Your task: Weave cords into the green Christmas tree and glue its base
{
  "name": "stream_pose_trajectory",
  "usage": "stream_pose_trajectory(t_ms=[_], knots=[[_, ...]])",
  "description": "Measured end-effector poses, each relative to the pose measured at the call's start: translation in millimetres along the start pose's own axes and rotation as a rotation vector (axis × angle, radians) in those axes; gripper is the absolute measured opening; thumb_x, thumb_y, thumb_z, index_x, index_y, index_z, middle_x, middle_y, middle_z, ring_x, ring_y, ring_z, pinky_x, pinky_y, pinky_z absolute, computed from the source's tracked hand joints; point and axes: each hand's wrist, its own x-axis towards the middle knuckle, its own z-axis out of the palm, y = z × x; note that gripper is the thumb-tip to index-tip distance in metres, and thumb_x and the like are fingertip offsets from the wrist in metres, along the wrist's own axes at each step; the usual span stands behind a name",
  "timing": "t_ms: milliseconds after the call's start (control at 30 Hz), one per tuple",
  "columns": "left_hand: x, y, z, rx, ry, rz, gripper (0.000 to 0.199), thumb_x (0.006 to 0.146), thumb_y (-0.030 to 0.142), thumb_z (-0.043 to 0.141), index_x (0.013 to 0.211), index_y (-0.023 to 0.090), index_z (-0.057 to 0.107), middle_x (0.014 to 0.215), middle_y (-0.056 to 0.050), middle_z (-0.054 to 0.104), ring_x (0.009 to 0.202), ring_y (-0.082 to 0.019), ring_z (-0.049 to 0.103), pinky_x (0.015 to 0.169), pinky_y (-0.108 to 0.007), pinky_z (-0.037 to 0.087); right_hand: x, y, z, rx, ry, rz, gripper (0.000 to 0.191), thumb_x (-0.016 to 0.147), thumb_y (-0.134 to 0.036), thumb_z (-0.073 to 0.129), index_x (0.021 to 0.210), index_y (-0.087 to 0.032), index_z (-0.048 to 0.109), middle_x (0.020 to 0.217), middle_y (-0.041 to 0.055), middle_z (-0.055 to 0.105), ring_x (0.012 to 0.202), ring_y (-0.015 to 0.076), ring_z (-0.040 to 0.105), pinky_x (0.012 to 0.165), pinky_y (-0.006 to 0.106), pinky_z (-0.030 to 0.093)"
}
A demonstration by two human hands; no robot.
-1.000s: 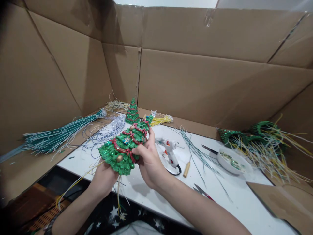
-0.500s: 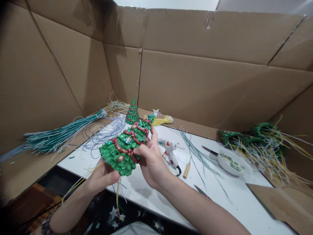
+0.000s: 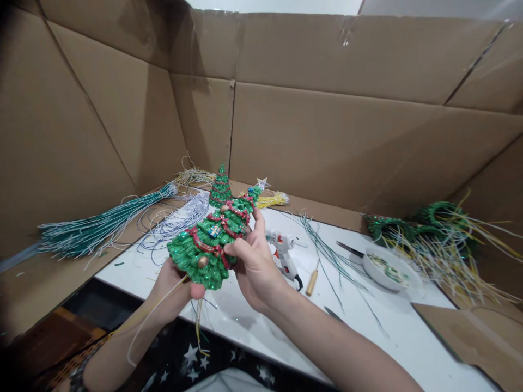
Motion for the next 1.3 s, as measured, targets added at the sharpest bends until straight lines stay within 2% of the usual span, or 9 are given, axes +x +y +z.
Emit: stream_pose_trajectory(t_ms=[133,267,367,533,700,833,1067,1300], knots=[[-1,-3,1.7,-0.039,0.084,0.006,0.052,0.051,0.043,0.093,0.094,0.018,0.077,0.092,-0.011,0.077,0.088,-0.030,0.072,0.081,-0.038,0.058,0,-1,0,0.017,0.001,-0.018,0.101,0.059,-0.012,0.065,0.146,-0.043,0.025,0.109,-0.0012,0.065,0.077,0.0168,0.059,0.064,0.030,0.045],[-1,-4,2.0,-0.056,0.017,0.010,0.051,0.055,0.044,0.091,0.097,0.019,0.076,0.093,-0.011,0.077,0.087,-0.027,0.072,0.076,-0.034,0.058,2,0,-1,0.005,0.013,-0.045,0.104,0.058,-0.012,0.067,0.148,-0.042,0.024,0.114,0.0009,0.064,0.079,0.0180,0.060,0.066,0.033,0.048],[-1,-5,1.6,-0.067,0.024,0.025,0.045,0.060,0.043,0.090,0.096,0.020,0.076,0.092,-0.009,0.077,0.082,-0.023,0.071,0.072,-0.030,0.057,4,-1,-2,-0.001,-0.001,-0.064,0.103,0.059,-0.013,0.067,0.147,-0.042,0.024,0.125,0.0017,0.061,0.085,0.0197,0.062,0.068,0.034,0.050],[-2,-5,2.8,-0.085,-0.031,0.063,0.045,0.064,0.041,0.088,0.103,0.022,0.075,0.096,-0.007,0.077,0.089,-0.022,0.071,0.080,-0.029,0.056,3,-3,-2,0.011,-0.040,-0.087,0.101,0.062,-0.011,0.068,0.146,-0.044,0.023,0.135,0.0013,0.057,0.104,0.0232,0.063,0.077,0.036,0.054],[-4,-4,4.9,-0.102,-0.058,0.076,0.043,0.068,0.042,0.085,0.105,0.023,0.075,0.099,-0.008,0.077,0.094,-0.023,0.071,0.088,-0.032,0.054,0,-4,-1,-0.006,-0.058,-0.126,0.099,0.064,-0.011,0.066,0.146,-0.045,0.022,0.139,0.0012,0.055,0.109,0.0244,0.063,0.082,0.039,0.056],[-4,-9,2.8,-0.101,-0.049,0.049,0.044,0.068,0.045,0.084,0.104,0.021,0.075,0.102,-0.009,0.076,0.095,-0.023,0.069,0.089,-0.031,0.053,1,-3,-1,-0.012,-0.066,-0.142,0.098,0.065,-0.011,0.066,0.147,-0.045,0.022,0.141,0.0013,0.053,0.112,0.0254,0.062,0.083,0.041,0.056],[-3,-12,2.2,-0.126,-0.014,0.019,0.044,0.066,0.046,0.086,0.098,0.018,0.075,0.098,-0.010,0.077,0.092,-0.022,0.070,0.087,-0.032,0.054,1,-4,-2,0.000,-0.046,-0.161,0.102,0.063,-0.011,0.069,0.147,-0.044,0.021,0.144,0.0014,0.051,0.119,0.0273,0.058,0.087,0.042,0.056],[-2,-7,3.3,-0.147,0.056,0.023,0.049,0.054,0.041,0.093,0.094,0.018,0.076,0.094,-0.010,0.078,0.090,-0.025,0.073,0.084,-0.034,0.058,0,-7,-3,0.004,-0.075,-0.128,0.101,0.064,-0.016,0.074,0.147,-0.044,0.023,0.139,0.0021,0.055,0.112,0.0267,0.062,0.083,0.043,0.056]])
